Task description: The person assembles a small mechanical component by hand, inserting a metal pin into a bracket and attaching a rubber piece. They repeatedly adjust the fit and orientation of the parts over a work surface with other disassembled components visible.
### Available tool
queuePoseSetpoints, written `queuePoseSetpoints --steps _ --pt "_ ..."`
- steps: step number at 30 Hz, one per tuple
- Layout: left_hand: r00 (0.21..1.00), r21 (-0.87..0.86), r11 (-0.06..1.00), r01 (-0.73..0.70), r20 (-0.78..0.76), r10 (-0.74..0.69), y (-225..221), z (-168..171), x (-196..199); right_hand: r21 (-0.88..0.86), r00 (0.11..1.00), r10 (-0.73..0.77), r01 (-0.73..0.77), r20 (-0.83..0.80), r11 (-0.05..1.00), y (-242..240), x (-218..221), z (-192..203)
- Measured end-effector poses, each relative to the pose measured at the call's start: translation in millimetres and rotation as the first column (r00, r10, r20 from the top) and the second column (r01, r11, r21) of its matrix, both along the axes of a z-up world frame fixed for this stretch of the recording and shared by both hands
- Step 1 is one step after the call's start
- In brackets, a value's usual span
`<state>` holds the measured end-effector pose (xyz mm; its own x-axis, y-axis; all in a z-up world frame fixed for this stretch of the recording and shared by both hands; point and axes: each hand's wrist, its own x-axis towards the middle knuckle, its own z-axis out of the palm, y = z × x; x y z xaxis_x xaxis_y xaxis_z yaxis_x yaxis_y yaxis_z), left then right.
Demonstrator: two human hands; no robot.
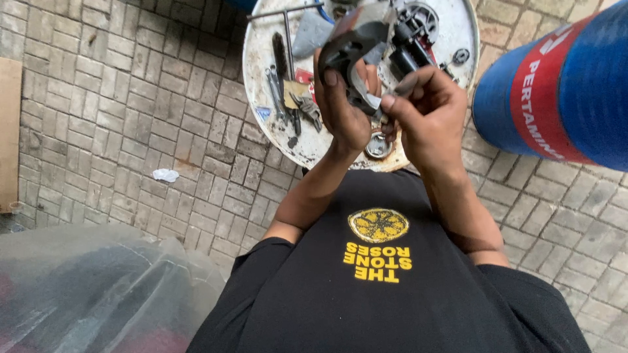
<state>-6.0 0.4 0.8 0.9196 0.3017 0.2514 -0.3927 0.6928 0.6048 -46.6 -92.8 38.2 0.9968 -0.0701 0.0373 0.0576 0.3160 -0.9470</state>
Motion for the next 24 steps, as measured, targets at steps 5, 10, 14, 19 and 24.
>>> queuePoseSetpoints --steps 5,10,14,19,24 --pt "0.995 0.018 0.999 0.029 0.099 -0.031 1 -3 2 0.071 0.999 0.043 -0.043 -0.005 0.997 2 2 8" --pt "0.998 0.008 0.998 0.062 0.009 -0.063 0 20 2 -0.041 0.992 0.124 -0.123 0.028 0.992 -4 1 16" --pt "0.997 0.057 0.998 0.028 0.067 -0.032 0 17 -5 -0.09 0.994 0.104 -0.1 0.033 0.991 -6 -6 16" --pt "0.999 0.042 0.998 0.039 -0.031 -0.037 0 3 -7 -0.109 0.994 0.111 -0.108 0.02 0.988 -8 -4 18" --pt "0.996 0.07 0.998 0.005 0.088 -0.011 0 8 6 -0.017 0.996 0.09 -0.09 -0.018 0.996 -6 3 10"
